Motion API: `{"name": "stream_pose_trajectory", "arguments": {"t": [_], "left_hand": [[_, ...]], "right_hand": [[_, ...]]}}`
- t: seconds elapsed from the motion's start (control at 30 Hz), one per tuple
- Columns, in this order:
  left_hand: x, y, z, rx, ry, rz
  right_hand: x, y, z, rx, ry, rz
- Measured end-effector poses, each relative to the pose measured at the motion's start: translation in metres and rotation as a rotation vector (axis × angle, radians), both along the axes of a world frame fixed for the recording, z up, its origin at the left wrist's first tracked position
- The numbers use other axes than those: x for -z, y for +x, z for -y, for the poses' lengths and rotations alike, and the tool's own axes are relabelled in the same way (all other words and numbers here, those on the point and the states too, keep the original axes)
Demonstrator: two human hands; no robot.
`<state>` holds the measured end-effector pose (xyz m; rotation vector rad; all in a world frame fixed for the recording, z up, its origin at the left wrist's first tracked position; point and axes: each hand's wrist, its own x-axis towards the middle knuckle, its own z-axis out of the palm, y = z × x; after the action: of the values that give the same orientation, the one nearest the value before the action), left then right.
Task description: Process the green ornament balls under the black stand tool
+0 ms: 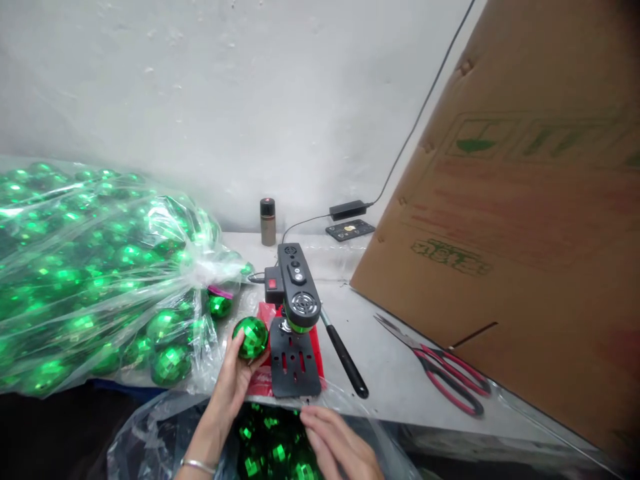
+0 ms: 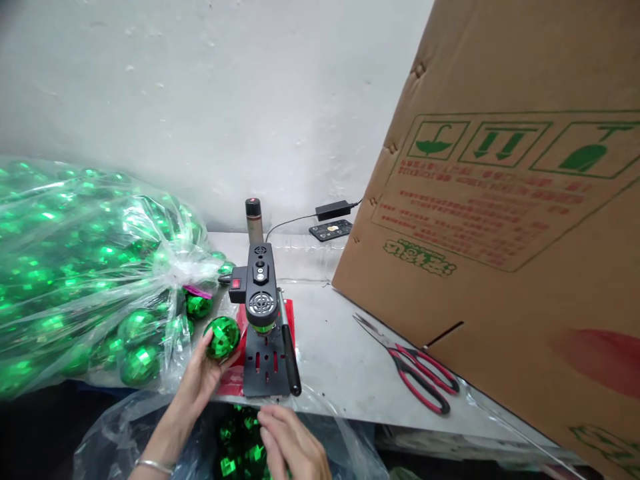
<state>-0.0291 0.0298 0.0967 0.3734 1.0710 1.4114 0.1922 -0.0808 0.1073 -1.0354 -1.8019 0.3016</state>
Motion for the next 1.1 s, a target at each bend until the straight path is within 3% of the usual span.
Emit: {"name": "stream_pose_trajectory", "arguments": {"t": [0.1, 0.17, 0.3, 0.37, 0.5, 0.73, 0.93, 1.1], "left_hand": [[0.011, 0.018, 0.010, -0.014, 0.031, -0.057], [0.020, 0.026, 0.014, -0.011, 0.049, -0.205], [0.040, 0.036, 0.020, 0.009, 0.189, -0.609], [0.049, 0.040, 0.022, 0.013, 0.248, -0.714], [0.062, 0.048, 0.025, 0.036, 0.301, -0.805], [0.068, 0.058, 0.021, 0.080, 0.412, -0.970], [0.080, 0.059, 0.020, 0.183, 0.419, -0.967], [0.084, 0.060, 0.015, 0.170, 0.398, -0.988]], "right_hand": [[-0.018, 0.022, -0.002, 0.083, -0.034, 0.002], [-0.023, 0.029, -0.004, 0.133, -0.018, -0.035], [-0.023, 0.031, -0.008, 0.177, 0.015, -0.103], [-0.021, 0.029, -0.008, 0.160, -0.010, -0.074], [-0.014, 0.025, -0.001, 0.135, -0.078, -0.022], [-0.008, 0.022, 0.006, 0.155, -0.081, -0.077], [-0.027, 0.025, 0.002, 0.198, -0.034, -0.131], [-0.047, 0.025, -0.015, 0.305, 0.194, -0.155]]}}
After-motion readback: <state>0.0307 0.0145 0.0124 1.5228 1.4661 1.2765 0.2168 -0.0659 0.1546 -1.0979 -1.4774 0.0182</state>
